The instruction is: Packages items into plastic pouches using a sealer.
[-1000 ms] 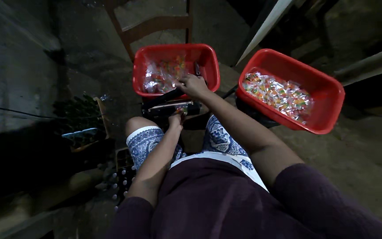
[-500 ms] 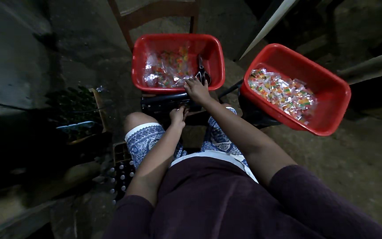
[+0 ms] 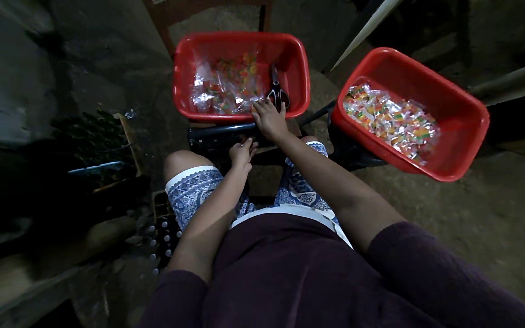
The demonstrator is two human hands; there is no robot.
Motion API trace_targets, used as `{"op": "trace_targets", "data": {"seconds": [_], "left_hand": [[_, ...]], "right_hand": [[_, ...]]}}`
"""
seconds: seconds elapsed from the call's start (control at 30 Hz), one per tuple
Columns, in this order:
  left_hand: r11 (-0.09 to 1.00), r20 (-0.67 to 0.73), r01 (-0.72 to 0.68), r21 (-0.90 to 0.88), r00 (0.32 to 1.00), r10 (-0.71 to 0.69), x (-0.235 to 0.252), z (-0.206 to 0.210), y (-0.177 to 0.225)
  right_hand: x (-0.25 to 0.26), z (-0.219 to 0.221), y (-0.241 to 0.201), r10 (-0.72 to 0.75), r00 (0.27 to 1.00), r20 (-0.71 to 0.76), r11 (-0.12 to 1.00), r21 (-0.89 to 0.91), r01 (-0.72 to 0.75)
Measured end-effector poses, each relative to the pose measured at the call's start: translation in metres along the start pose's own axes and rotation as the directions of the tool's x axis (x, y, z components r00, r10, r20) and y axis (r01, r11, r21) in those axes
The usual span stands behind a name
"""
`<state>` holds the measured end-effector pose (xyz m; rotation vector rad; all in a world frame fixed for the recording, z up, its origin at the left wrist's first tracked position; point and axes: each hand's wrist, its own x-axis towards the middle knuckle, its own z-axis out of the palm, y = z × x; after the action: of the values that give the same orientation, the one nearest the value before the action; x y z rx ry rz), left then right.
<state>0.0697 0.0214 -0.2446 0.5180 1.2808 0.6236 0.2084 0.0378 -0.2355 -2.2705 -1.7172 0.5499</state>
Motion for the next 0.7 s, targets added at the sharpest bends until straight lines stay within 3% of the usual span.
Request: {"op": "trace_targets", "data": {"seconds": [0.5, 0.6, 0.7], "left_hand": [[1.0, 0.009, 0.007, 0.011, 1.0, -0.007, 0.0, 0.0, 0.0], [0.999, 0.007, -0.002, 0.035, 1.0, 0.002, 0.0, 0.0, 0.0], [0.995, 0.015, -0.054, 0.079, 0.998, 0.053, -0.002, 0.0, 0.001]], "right_hand": [[-0.002, 0.007, 0.005, -0.035, 0.999, -0.04, 0.999, -0.042, 0.034], [-0.002, -0.005, 0.001, -0.028, 0.999, 0.018, 0.999, 0.019, 0.028], [-0.007, -0.031, -0.01, -0.044, 0.999, -0.004, 0.978, 0.206, 0.043]]}}
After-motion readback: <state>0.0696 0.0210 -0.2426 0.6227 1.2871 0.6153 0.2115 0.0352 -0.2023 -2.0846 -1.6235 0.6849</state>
